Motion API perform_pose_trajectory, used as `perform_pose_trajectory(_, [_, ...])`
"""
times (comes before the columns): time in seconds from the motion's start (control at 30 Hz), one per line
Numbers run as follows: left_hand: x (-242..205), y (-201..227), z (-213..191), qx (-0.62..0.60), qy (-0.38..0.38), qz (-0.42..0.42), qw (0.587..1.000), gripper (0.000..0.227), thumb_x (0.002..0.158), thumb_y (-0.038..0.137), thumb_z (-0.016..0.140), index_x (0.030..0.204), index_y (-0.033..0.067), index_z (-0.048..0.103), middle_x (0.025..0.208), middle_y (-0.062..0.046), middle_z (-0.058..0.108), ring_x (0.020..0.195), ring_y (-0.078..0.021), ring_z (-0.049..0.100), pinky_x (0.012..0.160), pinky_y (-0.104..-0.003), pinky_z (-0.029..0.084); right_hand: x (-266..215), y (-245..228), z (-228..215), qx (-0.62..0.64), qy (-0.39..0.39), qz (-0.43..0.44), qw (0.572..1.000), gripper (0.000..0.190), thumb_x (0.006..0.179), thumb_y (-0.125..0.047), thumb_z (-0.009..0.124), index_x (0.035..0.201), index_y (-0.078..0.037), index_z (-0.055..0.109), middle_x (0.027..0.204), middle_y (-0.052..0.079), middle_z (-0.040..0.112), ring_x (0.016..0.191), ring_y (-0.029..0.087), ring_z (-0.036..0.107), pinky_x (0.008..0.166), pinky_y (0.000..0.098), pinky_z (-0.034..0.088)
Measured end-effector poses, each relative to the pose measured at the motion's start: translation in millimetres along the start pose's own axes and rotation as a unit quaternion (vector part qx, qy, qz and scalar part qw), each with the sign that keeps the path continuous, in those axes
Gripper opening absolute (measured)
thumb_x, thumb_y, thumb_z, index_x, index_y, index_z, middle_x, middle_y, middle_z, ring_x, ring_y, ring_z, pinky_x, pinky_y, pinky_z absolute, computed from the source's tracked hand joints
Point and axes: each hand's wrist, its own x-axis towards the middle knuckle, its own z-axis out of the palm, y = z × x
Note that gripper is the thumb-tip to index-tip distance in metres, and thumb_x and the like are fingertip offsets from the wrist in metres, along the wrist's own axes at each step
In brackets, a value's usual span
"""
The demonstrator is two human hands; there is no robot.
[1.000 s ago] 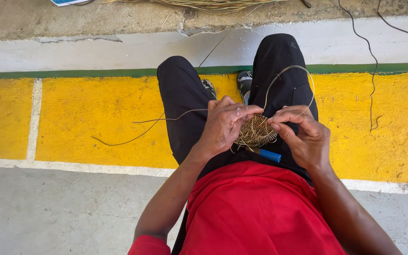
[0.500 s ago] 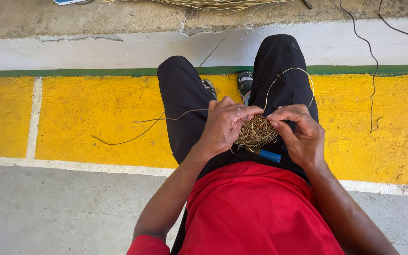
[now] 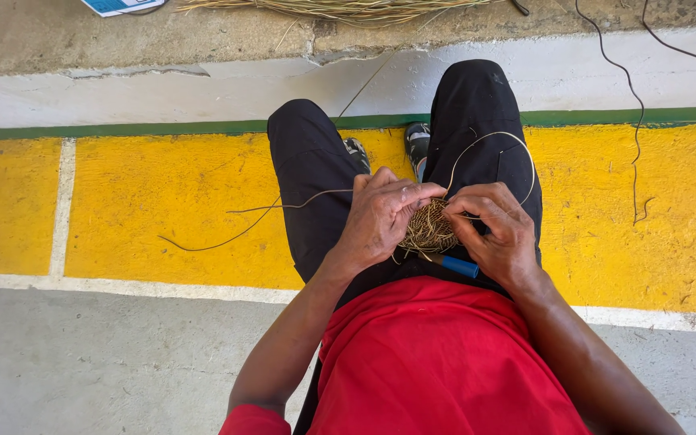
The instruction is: Weaving a small circular base or coaster using thin straw-like fibers.
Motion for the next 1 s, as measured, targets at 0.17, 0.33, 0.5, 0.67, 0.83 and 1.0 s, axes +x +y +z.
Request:
perform_pose_trajectory(0.17, [0, 1, 0, -0.002, 0.002, 0.006, 1.0, 0.045, 0.09, 0.0, 0.06, 0.127, 0.0234, 0.072, 0.095, 0.006, 0.073, 0.089, -0.0143, 0.056, 0.088, -0.035, 0.032, -1, 1, 5, -0.03, 0.006, -0.002, 1.0, 0.021, 0.086, 0.0, 0.082, 0.103, -0.009, 0.072, 0.104, 0.005, 0.071, 0.098, 0.019, 0.07, 0.081, 0.0306, 0.058])
perform_pose_trajectory(0.33, [1, 3, -2, 0.008, -0.011, 0.004, 1.0, 0.043, 0.09, 0.0, 0.06, 0.126, 0.0206, 0.073, 0.095, 0.005, 0.074, 0.087, -0.0148, 0.055, 0.085, -0.034, 0.031, 3, -10, -1, -0.002, -0.006, 0.018, 1.0, 0.018, 0.084, -0.001, 0.08, 0.098, -0.009, 0.072, 0.104, 0.003, 0.068, 0.096, 0.019, 0.07, 0.078, 0.0308, 0.059])
perform_pose_trajectory(0.5, [-2, 10, -5, 0.014, -0.023, 0.013, 1.0, 0.036, 0.094, 0.003, 0.062, 0.123, 0.0199, 0.074, 0.092, 0.005, 0.073, 0.088, -0.014, 0.056, 0.088, -0.033, 0.034, 11, 6, -9, 0.03, -0.071, 0.037, 0.996, 0.02, 0.079, -0.005, 0.083, 0.098, -0.009, 0.076, 0.097, 0.007, 0.067, 0.088, 0.019, 0.069, 0.075, 0.0311, 0.057])
perform_pose_trajectory(0.67, [-5, 22, -5, 0.012, 0.02, 0.041, 0.999, 0.025, 0.098, 0.009, 0.069, 0.117, 0.0234, 0.075, 0.099, 0.006, 0.073, 0.092, -0.0149, 0.055, 0.087, -0.032, 0.037, 40, 41, -30, 0.224, -0.237, 0.1, 0.94, 0.013, 0.09, -0.009, 0.073, 0.103, -0.011, 0.077, 0.098, 0.002, 0.075, 0.092, 0.012, 0.073, 0.083, 0.0293, 0.061])
perform_pose_trajectory(0.83, [-8, 24, -2, 0.011, 0.043, 0.014, 0.999, 0.028, 0.095, 0.012, 0.074, 0.117, 0.0281, 0.078, 0.091, 0.004, 0.054, 0.091, -0.0173, 0.051, 0.087, -0.033, 0.039, 49, 69, 2, 0.358, -0.367, 0.184, 0.838, 0.015, 0.096, -0.012, 0.067, 0.109, -0.004, 0.071, 0.094, 0.0, 0.069, 0.089, 0.008, 0.061, 0.082, 0.0278, 0.053])
perform_pose_trajectory(1.0, [-10, 27, -5, -0.009, 0.028, -0.001, 1.0, 0.022, 0.096, 0.014, 0.073, 0.113, 0.0261, 0.078, 0.09, 0.004, 0.056, 0.091, -0.0177, 0.051, 0.088, -0.034, 0.039, 32, 88, 27, 0.463, -0.352, 0.193, 0.79, 0.014, 0.099, -0.011, 0.064, 0.11, -0.003, 0.066, 0.095, -0.001, 0.064, 0.089, 0.007, 0.058, 0.081, 0.0267, 0.05])
